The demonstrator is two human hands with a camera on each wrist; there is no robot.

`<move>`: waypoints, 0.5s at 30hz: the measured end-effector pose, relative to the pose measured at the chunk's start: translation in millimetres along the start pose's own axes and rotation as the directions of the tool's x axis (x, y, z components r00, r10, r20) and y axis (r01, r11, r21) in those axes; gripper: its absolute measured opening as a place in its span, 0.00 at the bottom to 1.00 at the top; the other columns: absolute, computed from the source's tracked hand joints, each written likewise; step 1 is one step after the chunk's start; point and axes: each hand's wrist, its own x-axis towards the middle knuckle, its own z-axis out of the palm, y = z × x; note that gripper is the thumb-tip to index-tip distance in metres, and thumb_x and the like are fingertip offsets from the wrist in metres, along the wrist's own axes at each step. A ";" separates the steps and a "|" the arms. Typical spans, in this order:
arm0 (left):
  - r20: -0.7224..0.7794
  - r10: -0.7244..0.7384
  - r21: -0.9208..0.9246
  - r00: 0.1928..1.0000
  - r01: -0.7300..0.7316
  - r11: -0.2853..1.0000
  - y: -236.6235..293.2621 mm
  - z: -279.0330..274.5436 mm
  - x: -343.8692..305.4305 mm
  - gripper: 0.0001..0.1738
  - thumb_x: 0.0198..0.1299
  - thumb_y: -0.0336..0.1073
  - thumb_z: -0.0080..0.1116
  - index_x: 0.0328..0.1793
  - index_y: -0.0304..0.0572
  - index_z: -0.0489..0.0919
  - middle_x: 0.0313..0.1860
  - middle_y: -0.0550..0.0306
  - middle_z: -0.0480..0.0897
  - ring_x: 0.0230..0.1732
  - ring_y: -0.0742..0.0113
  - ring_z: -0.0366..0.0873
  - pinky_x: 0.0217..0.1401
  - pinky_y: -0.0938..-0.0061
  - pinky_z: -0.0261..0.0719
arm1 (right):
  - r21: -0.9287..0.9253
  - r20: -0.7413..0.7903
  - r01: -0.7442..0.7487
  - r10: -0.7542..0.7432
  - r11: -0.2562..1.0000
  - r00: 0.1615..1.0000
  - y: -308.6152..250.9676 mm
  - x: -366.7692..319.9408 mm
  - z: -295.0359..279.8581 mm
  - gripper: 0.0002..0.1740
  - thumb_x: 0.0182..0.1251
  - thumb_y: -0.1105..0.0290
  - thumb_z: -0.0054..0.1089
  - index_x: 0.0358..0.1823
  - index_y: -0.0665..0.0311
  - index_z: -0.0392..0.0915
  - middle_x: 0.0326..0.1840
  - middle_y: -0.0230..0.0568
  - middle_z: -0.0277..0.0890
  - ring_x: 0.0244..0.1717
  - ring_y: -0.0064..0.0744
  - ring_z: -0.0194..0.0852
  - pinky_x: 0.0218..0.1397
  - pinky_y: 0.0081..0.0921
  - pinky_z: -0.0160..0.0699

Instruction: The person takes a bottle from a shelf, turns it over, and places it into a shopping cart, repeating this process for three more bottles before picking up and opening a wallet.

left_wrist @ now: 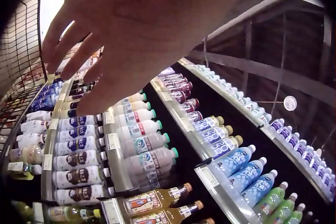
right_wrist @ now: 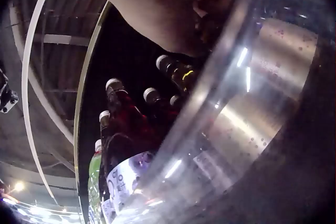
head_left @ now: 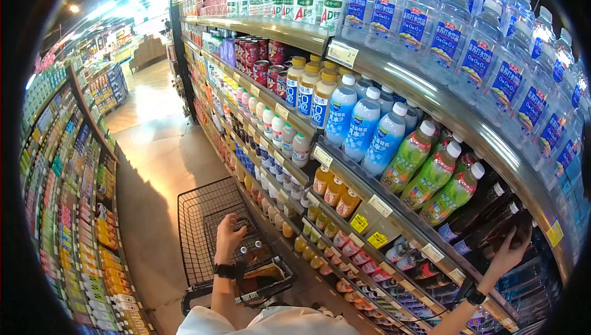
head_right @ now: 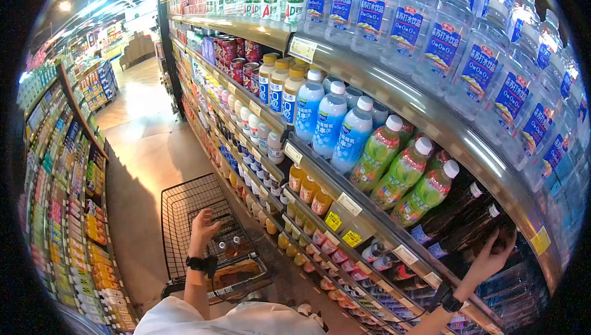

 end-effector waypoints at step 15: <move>-0.130 0.290 0.086 0.948 -0.281 0.956 52.1 -10.6 6.1 0.27 0.60 0.37 0.73 0.65 0.44 0.79 0.54 0.45 0.86 0.57 0.48 0.85 0.59 0.57 0.83 | 0.024 -0.111 -0.162 0.164 0.986 0.980 -0.7 -48.5 -26.0 0.26 0.77 0.64 0.66 0.68 0.75 0.74 0.56 0.58 0.82 0.53 0.44 0.86 0.49 0.37 0.87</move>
